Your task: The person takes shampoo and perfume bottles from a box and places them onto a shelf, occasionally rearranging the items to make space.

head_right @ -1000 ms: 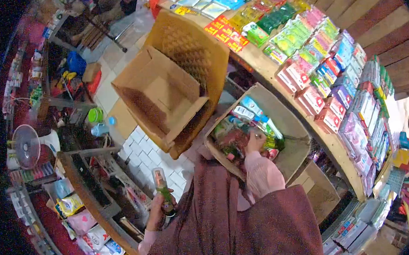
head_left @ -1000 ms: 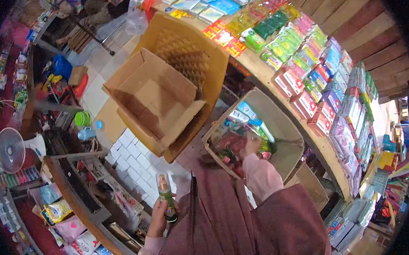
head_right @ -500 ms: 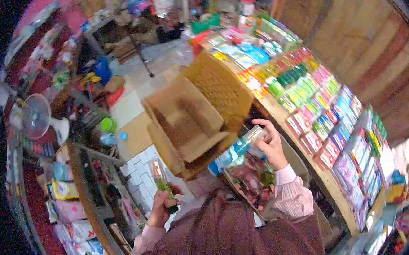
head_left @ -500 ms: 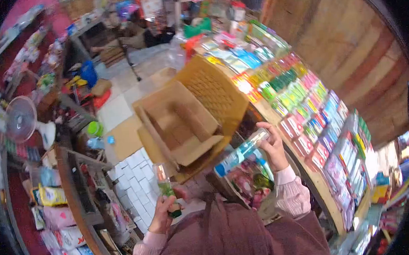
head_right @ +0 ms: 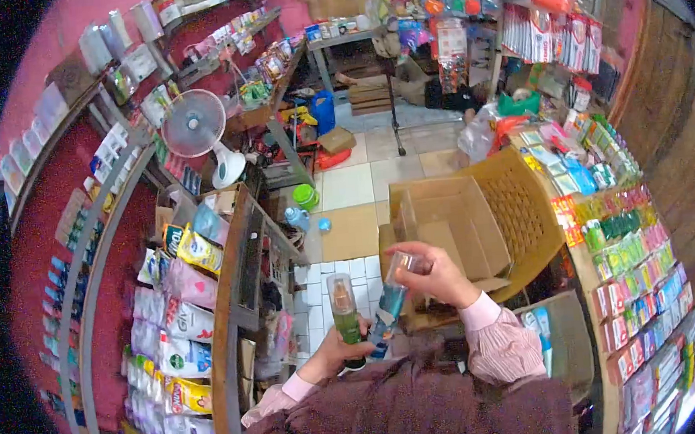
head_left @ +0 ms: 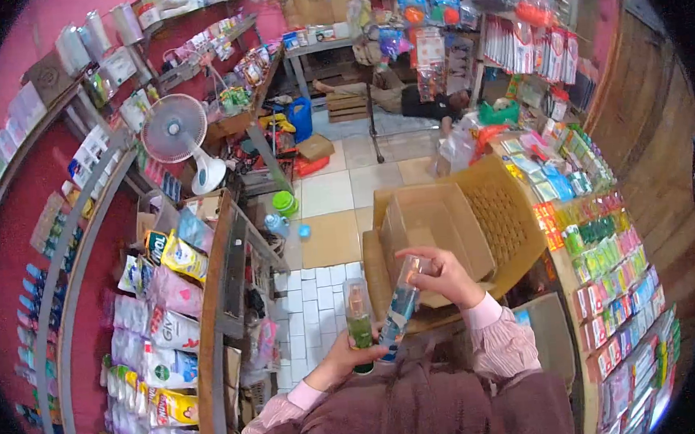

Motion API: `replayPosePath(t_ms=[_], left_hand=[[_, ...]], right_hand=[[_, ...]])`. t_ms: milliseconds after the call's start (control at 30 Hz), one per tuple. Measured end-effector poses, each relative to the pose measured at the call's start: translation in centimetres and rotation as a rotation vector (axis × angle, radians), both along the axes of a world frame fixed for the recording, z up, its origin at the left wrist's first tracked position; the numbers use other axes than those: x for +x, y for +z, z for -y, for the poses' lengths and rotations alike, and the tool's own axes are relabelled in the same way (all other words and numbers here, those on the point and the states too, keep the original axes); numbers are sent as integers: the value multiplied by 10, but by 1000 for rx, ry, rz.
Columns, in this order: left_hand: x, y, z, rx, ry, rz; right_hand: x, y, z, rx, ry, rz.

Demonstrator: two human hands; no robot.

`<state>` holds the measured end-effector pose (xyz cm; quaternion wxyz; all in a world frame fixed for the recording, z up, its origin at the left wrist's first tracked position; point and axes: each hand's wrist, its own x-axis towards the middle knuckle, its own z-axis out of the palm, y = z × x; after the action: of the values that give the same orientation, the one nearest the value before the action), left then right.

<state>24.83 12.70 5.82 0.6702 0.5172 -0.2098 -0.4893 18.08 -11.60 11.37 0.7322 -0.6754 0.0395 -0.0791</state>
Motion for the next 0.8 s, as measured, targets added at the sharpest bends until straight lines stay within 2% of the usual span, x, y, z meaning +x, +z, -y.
replayPosePath(t_ms=[67, 100, 200, 267, 433, 533, 567, 633, 667, 700, 800], left_hand=[[10, -2, -1, 47, 20, 35], [11, 21, 0, 17, 4, 10], [19, 46, 4, 26, -88, 8], [36, 18, -2, 104, -141, 113], [50, -1, -9, 42, -120, 117], [48, 1, -25, -17, -32, 61], [48, -4, -30, 79, -5, 50], [47, -16, -40, -46, 121, 27], [48, -20, -48, -118, 174, 19], [55, 10, -67, -23, 173, -8], [86, -11, -118, -105, 216, 79]], right_hand=[[7, -10, -8, 68, -45, -2], [8, -12, -12, 72, -85, 18], [0, 1, -24, -8, -236, 18], [-1, 2, -30, -25, -308, 111], [9, 9, -28, 15, -102, 46], [39, 17, -33, 48, -10, -34], [48, 25, -39, 59, 22, -62], [74, 26, -52, 85, 110, -65], [92, 25, -61, 66, 194, -57], [111, 27, -71, 36, 276, -46], [174, 54, -111, -225, 560, -16]])
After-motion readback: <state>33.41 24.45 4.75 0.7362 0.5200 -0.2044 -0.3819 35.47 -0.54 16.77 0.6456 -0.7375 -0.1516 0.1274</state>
